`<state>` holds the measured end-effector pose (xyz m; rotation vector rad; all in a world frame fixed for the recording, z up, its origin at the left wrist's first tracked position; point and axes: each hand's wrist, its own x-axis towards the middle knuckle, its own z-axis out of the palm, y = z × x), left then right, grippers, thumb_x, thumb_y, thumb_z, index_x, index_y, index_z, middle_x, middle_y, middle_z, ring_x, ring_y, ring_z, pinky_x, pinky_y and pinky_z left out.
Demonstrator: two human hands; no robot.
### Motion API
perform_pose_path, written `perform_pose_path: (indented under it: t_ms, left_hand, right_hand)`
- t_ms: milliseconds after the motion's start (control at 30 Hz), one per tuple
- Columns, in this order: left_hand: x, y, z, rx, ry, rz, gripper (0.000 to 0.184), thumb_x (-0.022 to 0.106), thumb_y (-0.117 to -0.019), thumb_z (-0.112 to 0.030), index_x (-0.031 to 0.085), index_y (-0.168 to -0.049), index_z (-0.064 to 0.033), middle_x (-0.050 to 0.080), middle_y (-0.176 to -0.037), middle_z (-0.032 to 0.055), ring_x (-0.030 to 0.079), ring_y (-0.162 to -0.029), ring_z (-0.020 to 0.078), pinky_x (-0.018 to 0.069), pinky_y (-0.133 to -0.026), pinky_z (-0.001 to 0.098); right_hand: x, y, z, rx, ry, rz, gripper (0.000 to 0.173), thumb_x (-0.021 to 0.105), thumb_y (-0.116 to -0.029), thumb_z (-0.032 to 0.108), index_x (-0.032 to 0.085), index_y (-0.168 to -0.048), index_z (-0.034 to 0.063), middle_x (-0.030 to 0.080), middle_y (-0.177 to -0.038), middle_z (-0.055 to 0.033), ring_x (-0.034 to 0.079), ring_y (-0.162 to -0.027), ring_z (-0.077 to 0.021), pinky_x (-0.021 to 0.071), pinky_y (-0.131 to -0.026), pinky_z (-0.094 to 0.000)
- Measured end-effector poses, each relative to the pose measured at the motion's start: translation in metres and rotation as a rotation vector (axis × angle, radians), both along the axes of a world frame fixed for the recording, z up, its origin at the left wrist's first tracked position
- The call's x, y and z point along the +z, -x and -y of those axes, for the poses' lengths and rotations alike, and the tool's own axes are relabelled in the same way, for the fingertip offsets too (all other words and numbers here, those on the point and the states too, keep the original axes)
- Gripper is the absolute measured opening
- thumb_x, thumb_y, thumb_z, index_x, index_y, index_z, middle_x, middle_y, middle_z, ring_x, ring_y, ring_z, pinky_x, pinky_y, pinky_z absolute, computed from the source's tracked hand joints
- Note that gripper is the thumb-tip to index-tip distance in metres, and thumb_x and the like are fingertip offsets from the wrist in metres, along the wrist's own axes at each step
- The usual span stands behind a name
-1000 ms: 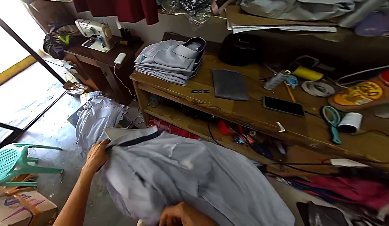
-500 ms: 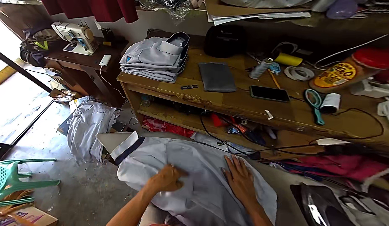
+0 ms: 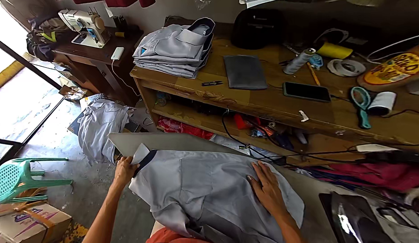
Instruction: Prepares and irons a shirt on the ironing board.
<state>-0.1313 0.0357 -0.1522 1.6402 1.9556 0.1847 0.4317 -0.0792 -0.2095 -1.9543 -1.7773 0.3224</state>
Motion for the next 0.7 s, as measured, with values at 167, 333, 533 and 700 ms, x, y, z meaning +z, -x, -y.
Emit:
perform_pose_path:
  t_ms: [167,333,533,700]
  left_hand:
    - [0.083,-0.002,-0.053,-0.03,-0.128,-0.222,0.037,0.07,-0.0968,-0.025,0.07,-0.122,0.0032,0.061,-0.126,0.0349,0.056,-0.124,0.0527,0.0445,-0.102,0.0682]
    - [0.103,-0.054,-0.158,0.044,-0.392,-0.123,0.031,0.07,-0.097,-0.018,0.066,-0.116,0.0059,0.06,-0.12,0.0348,0.059,-0.116,0.0513,0.0467,-0.098,0.0685]
    - [0.066,-0.142,-0.156,-0.305,-0.309,-0.056,0.05,0.071,-0.0946,-0.021,0.058,-0.137,0.0027,0.05,-0.144,0.0319,0.05,-0.134,0.0486,0.0431,-0.109,0.0641]
    - [0.056,-0.18,-0.069,-0.828,-0.11,-0.016,0.037,0.066,-0.0951,-0.041,0.077,-0.104,-0.0075,0.069,-0.124,0.0169,0.057,-0.127,0.039,0.0421,-0.107,0.061]
  right_hand:
    - [-0.001,0.005,0.026,0.031,-0.032,0.168,0.059,0.032,-0.106,0.053,0.06,-0.145,0.0193,0.05,-0.156,-0.0133,0.037,-0.149,-0.0447,0.0219,-0.117,-0.0715]
    - [-0.016,-0.004,0.008,-0.028,-0.007,0.269,0.064,0.024,-0.1067,0.059,0.047,-0.156,0.0254,0.042,-0.162,-0.0125,0.032,-0.151,-0.0442,0.0203,-0.118,-0.0702]
    - [0.0,-0.008,-0.028,-0.143,-0.002,0.146,0.063,0.042,-0.1028,0.05,0.049,-0.154,0.0141,0.039,-0.161,-0.0216,0.031,-0.151,-0.0466,0.0224,-0.117,-0.0707]
    - [0.044,0.078,-0.022,0.054,-0.07,-0.148,0.034,0.06,-0.1002,0.024,0.071,-0.126,0.0051,0.068,-0.129,-0.0179,0.062,-0.125,-0.0364,0.0492,-0.106,-0.0552]
